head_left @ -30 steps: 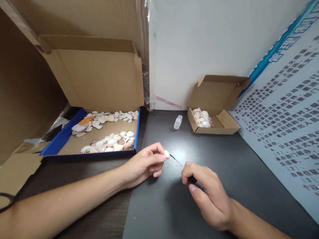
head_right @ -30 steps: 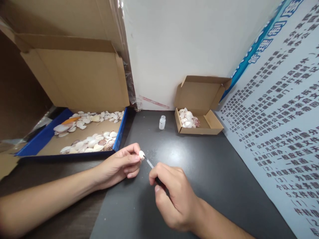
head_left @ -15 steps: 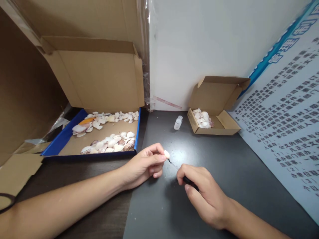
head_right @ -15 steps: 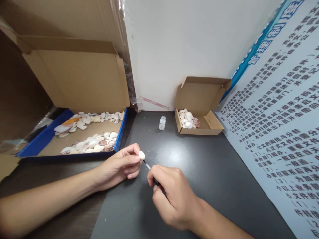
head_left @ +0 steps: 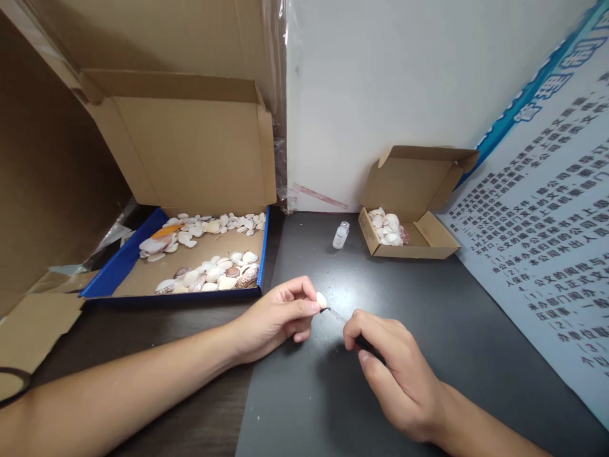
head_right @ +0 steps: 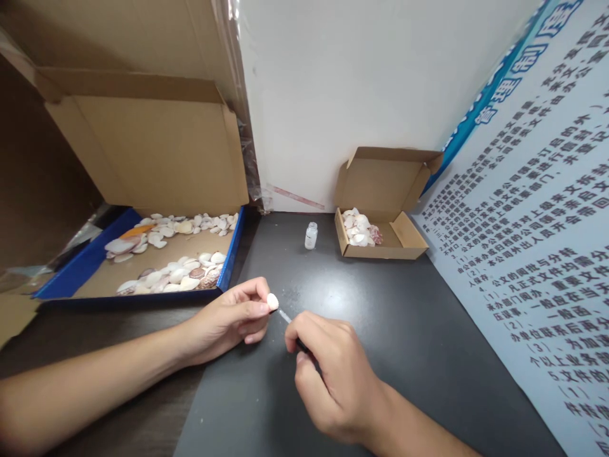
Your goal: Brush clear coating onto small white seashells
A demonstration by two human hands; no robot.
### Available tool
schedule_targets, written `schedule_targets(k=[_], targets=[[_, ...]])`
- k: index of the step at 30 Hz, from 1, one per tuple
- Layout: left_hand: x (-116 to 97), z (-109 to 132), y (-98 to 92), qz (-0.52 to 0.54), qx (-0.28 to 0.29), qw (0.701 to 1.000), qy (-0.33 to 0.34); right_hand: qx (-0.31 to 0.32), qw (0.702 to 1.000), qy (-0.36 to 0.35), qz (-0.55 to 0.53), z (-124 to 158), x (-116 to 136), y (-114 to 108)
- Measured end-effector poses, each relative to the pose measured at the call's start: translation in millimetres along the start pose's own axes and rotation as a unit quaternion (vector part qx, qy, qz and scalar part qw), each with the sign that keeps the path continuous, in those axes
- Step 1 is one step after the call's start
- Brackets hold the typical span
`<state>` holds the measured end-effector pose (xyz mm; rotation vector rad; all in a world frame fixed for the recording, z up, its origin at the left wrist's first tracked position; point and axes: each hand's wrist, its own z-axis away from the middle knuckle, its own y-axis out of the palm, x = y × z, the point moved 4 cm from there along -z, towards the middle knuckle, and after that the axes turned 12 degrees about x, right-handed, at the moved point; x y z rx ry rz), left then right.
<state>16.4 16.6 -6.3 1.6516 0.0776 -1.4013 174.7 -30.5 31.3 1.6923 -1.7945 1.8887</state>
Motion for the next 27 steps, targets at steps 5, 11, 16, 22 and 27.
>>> schedule_targets(k=[5,11,16,22,27], targets=[[0.2,-0.4,0.1,-0.006,0.011,1.0,-0.008,-0.026,0.999,0.022,-0.003,2.4,-4.1,-2.2],[0.2,-0.4,-0.3,-0.008,0.015,1.0,-0.011,0.027,0.999,0.038,-0.004,-0.9,-3.6,1.2],[0.1,0.0,0.6,-0.012,0.01,1.0,-0.01,0.042,0.998,0.035,-0.009,-2.7,-4.2,0.0],[2.6,0.1,1.7,-0.043,-0.001,0.999,-0.004,0.02,0.998,-0.041,-0.043,1.5,-0.2,-0.3],[3.2,-0.8,1.9,-0.06,0.004,0.998,-0.004,0.014,0.997,-0.055,-0.047,1.7,2.1,-1.1]])
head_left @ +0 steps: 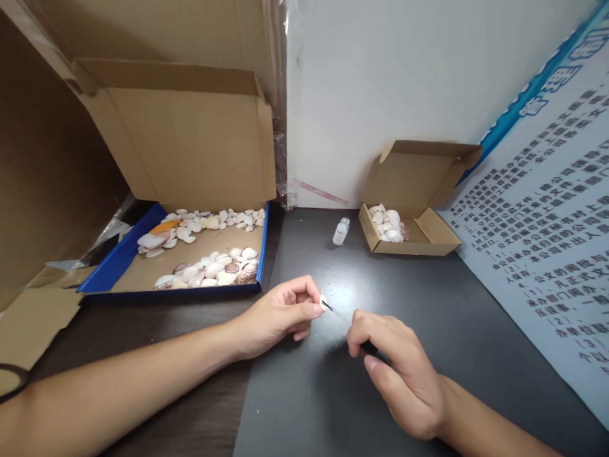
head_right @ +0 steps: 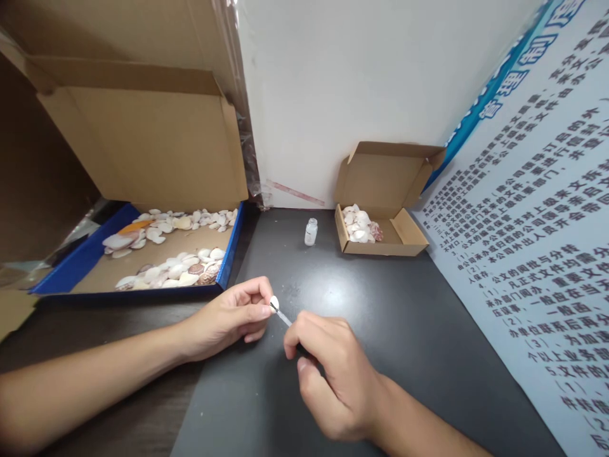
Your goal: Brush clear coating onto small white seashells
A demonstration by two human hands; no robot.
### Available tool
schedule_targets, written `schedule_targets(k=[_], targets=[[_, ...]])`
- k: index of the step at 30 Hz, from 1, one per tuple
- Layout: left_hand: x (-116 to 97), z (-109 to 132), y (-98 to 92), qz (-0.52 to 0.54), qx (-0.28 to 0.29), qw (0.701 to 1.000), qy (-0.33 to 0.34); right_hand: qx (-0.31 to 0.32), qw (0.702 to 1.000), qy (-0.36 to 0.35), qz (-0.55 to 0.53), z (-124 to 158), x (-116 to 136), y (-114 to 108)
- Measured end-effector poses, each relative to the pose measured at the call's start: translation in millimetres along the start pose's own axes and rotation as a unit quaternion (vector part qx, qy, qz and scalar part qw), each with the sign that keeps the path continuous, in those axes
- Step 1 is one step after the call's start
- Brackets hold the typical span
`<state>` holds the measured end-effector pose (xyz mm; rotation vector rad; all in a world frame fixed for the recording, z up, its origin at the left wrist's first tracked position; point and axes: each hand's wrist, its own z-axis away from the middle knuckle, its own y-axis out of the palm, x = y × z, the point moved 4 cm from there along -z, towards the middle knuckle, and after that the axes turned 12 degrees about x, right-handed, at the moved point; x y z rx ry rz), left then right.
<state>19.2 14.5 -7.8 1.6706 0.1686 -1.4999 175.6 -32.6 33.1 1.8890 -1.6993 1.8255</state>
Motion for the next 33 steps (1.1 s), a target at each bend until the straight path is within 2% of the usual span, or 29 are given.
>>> schedule_targets(k=[6,11,16,21,27,33], targets=[[-1.3,-0.2,0.1,-0.011,0.008,1.0,0.008,-0.022,0.996,0.083,0.018,0.2,-9.2,-3.9],[0.2,-0.1,-0.3,-0.007,0.015,1.0,0.006,0.009,0.999,0.039,0.008,-1.1,-7.1,-2.5],[-0.5,0.5,-0.5,0.005,0.02,1.0,0.006,0.003,0.997,0.075,0.014,-1.6,-9.9,-3.1],[0.1,-0.1,-1.8,0.012,0.021,1.0,0.001,0.018,1.0,0.019,-0.001,-1.0,-6.5,-0.8],[0.7,-0.4,-1.4,0.006,0.02,1.0,-0.003,0.016,0.997,0.072,0.013,-3.6,-11.9,-2.5],[-0.6,-0.1,-0.8,0.012,0.018,1.0,-0.008,0.014,0.999,0.027,0.01,-3.1,-5.1,-2.1]])
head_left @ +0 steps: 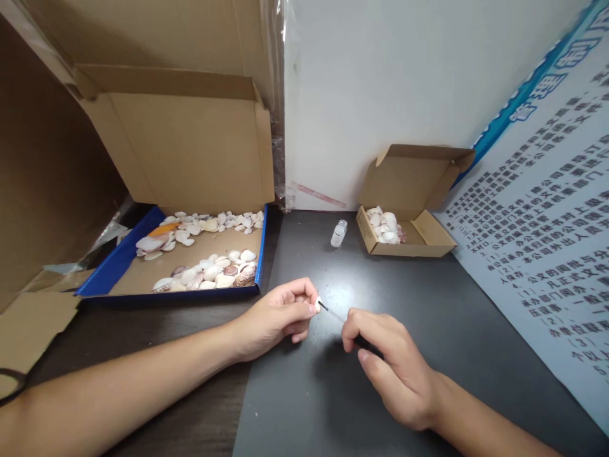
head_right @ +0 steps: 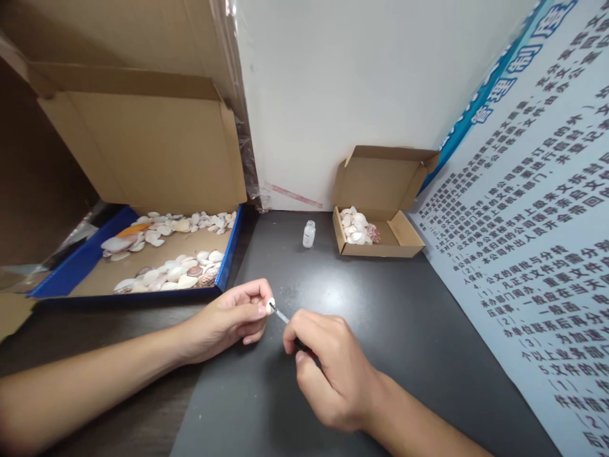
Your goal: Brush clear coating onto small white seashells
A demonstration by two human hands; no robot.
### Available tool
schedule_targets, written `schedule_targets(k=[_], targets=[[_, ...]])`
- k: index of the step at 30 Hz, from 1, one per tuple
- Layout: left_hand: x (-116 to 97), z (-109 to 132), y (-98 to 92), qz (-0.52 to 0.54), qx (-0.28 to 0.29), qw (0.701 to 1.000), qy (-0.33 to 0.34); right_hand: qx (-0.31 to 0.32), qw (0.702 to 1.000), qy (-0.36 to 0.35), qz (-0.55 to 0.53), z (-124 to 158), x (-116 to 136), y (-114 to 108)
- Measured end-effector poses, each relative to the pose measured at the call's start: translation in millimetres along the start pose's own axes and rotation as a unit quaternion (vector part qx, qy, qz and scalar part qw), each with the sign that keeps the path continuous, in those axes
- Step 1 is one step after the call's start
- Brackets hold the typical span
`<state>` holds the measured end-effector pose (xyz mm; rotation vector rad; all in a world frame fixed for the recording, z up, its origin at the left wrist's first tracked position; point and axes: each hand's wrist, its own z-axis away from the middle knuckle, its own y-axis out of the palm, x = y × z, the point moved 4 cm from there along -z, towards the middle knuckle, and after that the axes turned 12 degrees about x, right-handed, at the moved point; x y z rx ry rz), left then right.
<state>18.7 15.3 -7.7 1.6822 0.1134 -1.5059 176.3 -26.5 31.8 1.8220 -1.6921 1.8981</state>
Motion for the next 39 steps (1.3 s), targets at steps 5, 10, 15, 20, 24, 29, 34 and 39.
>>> schedule_targets(k=[5,10,15,20,24,29,34,39], targets=[[0.0,0.3,-0.3,-0.005,0.004,1.0,0.001,-0.007,0.999,0.048,0.011,-0.6,-4.4,-0.1],[1.3,0.0,-0.9,0.003,-0.001,1.0,0.003,-0.009,1.0,0.007,-0.002,-0.2,-1.0,-0.4],[0.7,0.2,-0.7,-0.002,0.0,1.0,0.001,0.01,0.998,0.061,-0.009,-1.0,-8.7,0.7],[0.1,0.9,0.4,-0.003,-0.001,1.0,-0.002,0.01,0.999,0.045,-0.02,-1.0,-7.5,0.8],[0.5,1.1,0.9,0.001,-0.003,1.0,-0.001,0.025,0.999,0.028,-0.019,-0.8,-3.8,2.3],[0.5,0.8,0.6,0.004,-0.003,1.0,-0.002,0.0,0.999,0.011,-0.035,-0.8,-2.8,-0.7],[0.1,0.4,0.0,0.002,-0.003,1.0,-0.004,-0.011,0.998,0.042,-0.038,0.4,-5.6,-0.3],[0.6,0.7,-0.5,0.002,-0.008,1.0,-0.008,-0.023,0.998,0.032,-0.058,1.4,-7.6,0.4]])
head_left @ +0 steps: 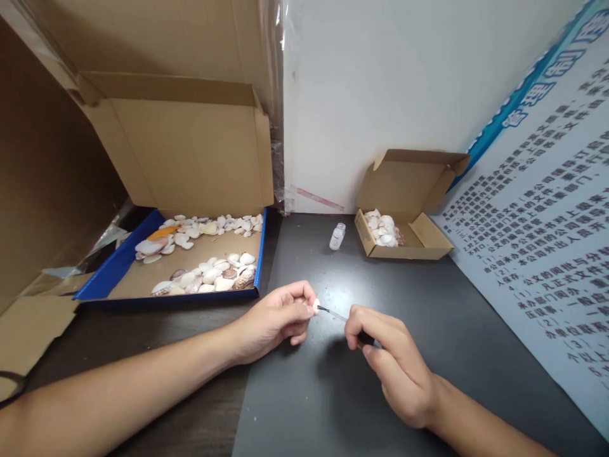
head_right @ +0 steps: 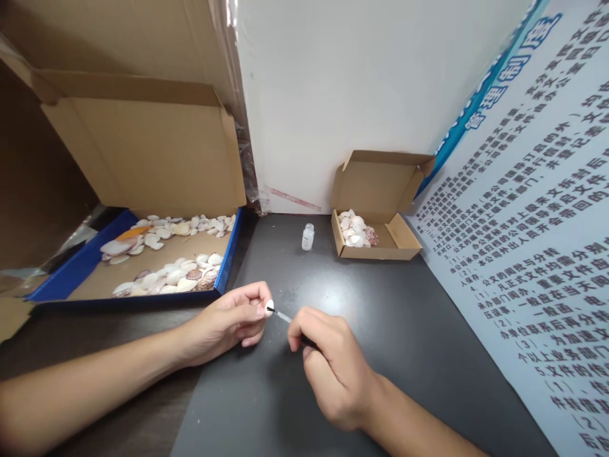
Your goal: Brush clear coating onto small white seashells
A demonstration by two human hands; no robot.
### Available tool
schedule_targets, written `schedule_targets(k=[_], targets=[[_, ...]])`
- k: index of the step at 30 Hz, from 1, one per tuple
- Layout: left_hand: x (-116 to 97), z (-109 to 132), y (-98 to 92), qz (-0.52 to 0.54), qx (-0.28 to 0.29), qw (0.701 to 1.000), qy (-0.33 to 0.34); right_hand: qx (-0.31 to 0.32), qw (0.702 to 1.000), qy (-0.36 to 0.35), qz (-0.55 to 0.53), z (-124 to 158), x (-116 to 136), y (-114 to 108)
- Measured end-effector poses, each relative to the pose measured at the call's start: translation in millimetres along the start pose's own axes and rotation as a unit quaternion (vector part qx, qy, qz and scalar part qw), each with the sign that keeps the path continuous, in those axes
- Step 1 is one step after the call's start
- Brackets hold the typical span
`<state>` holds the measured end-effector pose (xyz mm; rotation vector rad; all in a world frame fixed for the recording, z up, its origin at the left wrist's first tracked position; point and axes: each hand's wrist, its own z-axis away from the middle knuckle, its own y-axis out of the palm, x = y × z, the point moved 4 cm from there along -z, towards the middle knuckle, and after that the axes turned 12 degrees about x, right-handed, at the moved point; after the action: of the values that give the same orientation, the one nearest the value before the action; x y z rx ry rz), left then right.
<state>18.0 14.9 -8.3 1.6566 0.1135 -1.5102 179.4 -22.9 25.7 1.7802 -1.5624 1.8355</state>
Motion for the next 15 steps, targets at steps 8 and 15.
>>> schedule_targets(k=[8,15], targets=[[0.1,0.0,-0.1,-0.002,-0.001,1.0,-0.002,-0.019,1.0,-0.004,-0.021,3.4,-2.0,-1.6],[-0.1,-0.3,-0.6,-0.002,0.003,1.0,-0.002,-0.018,0.999,0.029,0.0,2.6,-3.6,-1.5]])
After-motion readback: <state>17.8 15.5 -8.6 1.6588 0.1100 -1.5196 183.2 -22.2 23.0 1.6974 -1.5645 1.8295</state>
